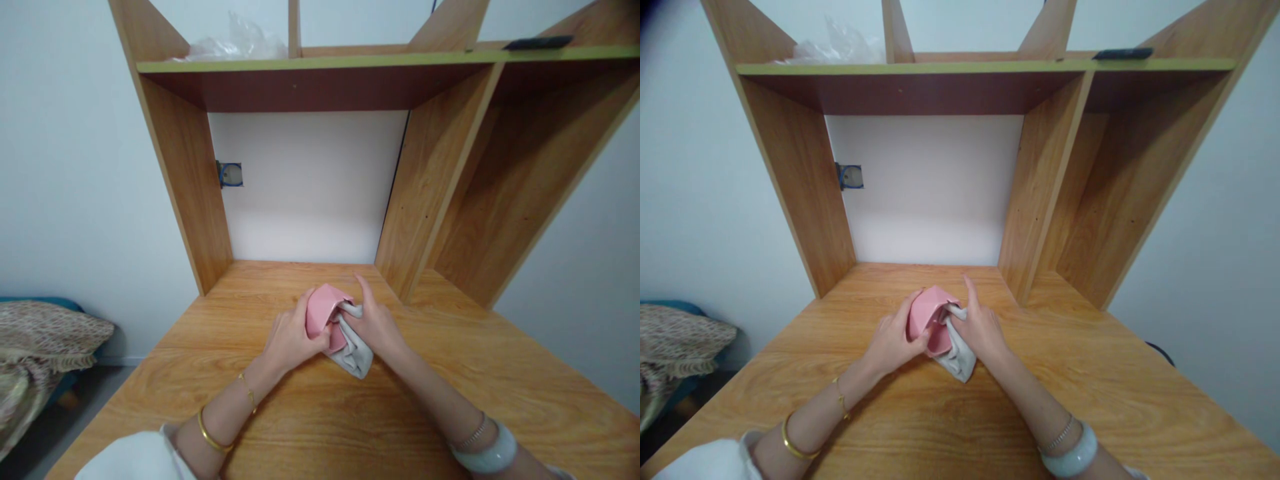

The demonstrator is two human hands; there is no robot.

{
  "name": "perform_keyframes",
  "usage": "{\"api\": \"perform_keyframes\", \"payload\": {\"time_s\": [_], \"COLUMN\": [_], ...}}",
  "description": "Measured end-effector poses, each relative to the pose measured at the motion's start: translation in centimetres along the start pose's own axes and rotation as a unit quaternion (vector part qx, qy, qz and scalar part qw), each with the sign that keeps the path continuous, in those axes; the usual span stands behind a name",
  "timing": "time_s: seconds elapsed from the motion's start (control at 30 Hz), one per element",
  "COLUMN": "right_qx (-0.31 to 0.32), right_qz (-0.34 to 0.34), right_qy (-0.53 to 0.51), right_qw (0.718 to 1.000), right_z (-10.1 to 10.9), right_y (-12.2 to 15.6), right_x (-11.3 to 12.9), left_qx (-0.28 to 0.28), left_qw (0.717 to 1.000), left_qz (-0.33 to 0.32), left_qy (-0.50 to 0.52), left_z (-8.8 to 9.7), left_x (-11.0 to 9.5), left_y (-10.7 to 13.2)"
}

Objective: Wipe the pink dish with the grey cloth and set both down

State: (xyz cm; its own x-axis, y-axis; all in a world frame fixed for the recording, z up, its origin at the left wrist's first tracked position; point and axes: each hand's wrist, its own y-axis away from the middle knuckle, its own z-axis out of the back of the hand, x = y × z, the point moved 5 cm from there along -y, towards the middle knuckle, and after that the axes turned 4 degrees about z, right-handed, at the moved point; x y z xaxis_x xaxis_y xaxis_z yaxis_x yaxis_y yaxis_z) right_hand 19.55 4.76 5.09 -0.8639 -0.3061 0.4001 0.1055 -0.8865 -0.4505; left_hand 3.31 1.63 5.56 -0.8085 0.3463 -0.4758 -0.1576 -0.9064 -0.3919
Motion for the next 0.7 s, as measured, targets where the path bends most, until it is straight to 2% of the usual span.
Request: {"api": "perform_keyframes", "payload": {"time_s": [0.17, 0.27, 0.5, 0.7], "right_qx": [0.049, 0.057, 0.008, -0.085], "right_qz": [0.072, 0.074, 0.017, -0.018], "right_qy": [-0.046, -0.108, -0.267, -0.366], "right_qw": [0.995, 0.990, 0.964, 0.927], "right_z": [-0.9, -1.4, -1.7, -1.5], "right_y": [0.4, 0.5, 0.2, -0.3], "right_x": [0.7, 0.5, -0.2, -0.6], "left_qx": [0.004, -0.008, -0.014, -0.008], "left_qw": [0.999, 0.999, 0.992, 0.970], "left_qz": [-0.035, -0.028, 0.004, -0.024], "left_qy": [-0.037, -0.025, 0.127, 0.243], "left_z": [0.3, 0.2, 0.0, -0.5], "left_x": [-0.1, 0.1, 1.3, 0.3], "left_y": [0.1, 0.0, -0.5, -0.2]}}
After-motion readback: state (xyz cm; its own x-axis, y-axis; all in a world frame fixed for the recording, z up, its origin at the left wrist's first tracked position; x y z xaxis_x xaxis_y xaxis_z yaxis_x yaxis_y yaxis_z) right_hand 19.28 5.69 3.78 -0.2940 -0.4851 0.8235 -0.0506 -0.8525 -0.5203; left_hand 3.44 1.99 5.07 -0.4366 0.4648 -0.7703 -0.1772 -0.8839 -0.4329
